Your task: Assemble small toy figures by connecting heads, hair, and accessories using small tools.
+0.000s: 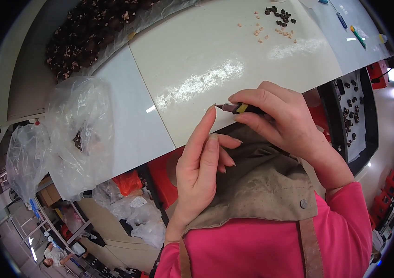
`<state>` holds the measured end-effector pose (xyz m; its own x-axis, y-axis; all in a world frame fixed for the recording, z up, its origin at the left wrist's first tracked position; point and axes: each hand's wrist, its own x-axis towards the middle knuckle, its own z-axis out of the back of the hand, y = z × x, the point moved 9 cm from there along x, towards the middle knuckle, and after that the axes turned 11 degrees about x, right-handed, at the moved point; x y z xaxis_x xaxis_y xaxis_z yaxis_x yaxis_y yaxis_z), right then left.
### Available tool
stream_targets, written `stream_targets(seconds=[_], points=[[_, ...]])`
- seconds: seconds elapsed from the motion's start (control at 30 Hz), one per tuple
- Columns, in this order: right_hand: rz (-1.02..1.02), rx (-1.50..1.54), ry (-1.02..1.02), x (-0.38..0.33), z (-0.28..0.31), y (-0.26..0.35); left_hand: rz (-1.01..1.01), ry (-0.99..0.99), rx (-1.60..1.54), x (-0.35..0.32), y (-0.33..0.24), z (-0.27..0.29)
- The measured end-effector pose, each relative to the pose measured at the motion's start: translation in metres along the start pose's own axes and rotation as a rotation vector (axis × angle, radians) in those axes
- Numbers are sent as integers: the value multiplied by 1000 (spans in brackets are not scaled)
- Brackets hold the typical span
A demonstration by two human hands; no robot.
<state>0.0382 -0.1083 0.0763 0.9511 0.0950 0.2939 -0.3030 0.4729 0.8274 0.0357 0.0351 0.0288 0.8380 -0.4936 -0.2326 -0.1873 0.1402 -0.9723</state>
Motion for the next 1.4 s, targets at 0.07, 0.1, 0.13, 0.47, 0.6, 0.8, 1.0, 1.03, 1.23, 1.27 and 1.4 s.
stream_targets(seconds=[0.07,0.1,0.13,0.47,0.6,0.8,1.0,1.03,1.23,1.27,1.4], points=[[37,-40,6,0,2,2,4,-4,10,0,-1,-2],[38,-41,8,1,2,2,12,-8,19,0,-1,-2],[49,-65,11,1,3,4,11,-9,18,0,-1,-2],[191,-216,-1,-6,10,5,97,18,-141,0,4,-7],[223,-170,8,-8,22,6,329,125,-314,0,21,-20],[132,17,-135,-9,52,6,177,-22,-541,4,15,-21],[-1,100,-48,-29,37,-4,10,-74,-247,0,4,-21],[-47,146,-31,-32,34,-7,-20,-83,-202,-1,2,-21],[-88,155,50,-41,30,-10,-32,-100,-138,-2,1,-30],[-94,158,51,-42,31,-10,-27,-124,-149,-1,2,-30],[-136,161,76,-43,34,-16,56,-226,-269,2,0,-31]])
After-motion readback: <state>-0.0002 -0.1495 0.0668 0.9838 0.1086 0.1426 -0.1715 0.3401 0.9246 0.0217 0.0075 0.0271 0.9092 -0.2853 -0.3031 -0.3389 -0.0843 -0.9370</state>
